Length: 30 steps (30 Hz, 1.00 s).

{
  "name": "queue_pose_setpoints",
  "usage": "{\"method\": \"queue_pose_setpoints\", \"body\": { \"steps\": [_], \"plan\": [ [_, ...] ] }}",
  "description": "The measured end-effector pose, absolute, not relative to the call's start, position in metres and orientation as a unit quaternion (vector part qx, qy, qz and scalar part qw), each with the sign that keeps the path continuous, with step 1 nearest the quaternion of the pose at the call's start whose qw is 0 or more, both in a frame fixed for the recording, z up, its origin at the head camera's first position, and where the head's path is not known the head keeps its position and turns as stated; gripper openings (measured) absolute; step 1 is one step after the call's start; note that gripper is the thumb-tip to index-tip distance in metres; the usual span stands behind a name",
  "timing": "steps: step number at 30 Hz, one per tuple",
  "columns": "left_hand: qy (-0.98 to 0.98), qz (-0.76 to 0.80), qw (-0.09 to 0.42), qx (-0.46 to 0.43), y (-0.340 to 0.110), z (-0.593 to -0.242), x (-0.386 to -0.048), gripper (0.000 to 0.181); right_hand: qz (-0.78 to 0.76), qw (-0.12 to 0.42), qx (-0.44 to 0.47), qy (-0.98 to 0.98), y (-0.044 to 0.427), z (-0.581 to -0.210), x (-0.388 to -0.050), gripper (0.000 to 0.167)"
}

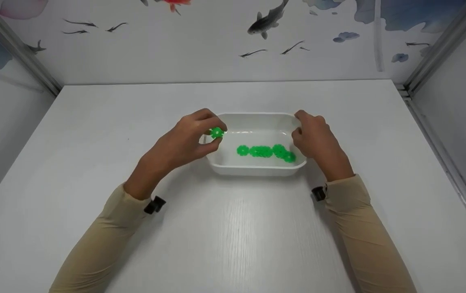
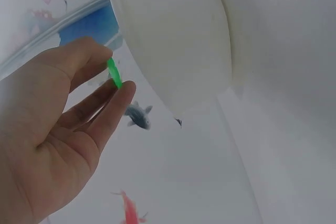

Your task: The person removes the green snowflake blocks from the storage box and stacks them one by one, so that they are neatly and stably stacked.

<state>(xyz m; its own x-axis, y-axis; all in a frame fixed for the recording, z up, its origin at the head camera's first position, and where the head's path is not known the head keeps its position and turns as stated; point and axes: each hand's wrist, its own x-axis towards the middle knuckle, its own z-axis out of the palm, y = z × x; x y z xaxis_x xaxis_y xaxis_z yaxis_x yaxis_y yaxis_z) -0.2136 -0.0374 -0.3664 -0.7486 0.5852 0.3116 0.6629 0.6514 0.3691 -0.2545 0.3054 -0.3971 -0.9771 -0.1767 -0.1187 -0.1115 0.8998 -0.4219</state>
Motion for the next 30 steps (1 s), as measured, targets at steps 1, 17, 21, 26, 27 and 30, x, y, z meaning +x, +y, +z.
{"method": "queue_pose_setpoints", "body": {
  "steps": [1, 17, 21, 26, 27, 30],
  "plan": [
    [-0.907, -0.236, 0.081, -0.338, -0.041, -0.366, -0.213, 0.022, -0.211, 0.076, -0.075, 0.972, 0.305, -0.397, -0.254, 0.051],
    [-0.927, -0.248, 0.072, -0.27, -0.08, -0.373, -0.22, 0.024, -0.206, 0.062, -0.078, 0.973, 0.302, -0.395, -0.255, 0.05],
    [-0.938, -0.244, 0.048, -0.243, -0.083, -0.379, -0.225, 0.025, -0.204, 0.069, -0.074, 0.974, 0.303, -0.397, -0.254, 0.051],
    [-0.949, -0.235, -0.001, -0.21, -0.089, -0.388, -0.229, 0.026, -0.203, 0.079, -0.065, 0.974, 0.302, -0.397, -0.253, 0.052],
    [-0.951, -0.232, -0.011, -0.205, -0.09, -0.389, -0.229, 0.026, -0.203, 0.079, -0.064, 0.974, 0.302, -0.396, -0.253, 0.052],
    [-0.955, -0.22, -0.032, -0.197, -0.094, -0.394, -0.232, 0.026, -0.202, 0.076, -0.064, 0.974, 0.301, -0.396, -0.253, 0.052]
  ]
}}
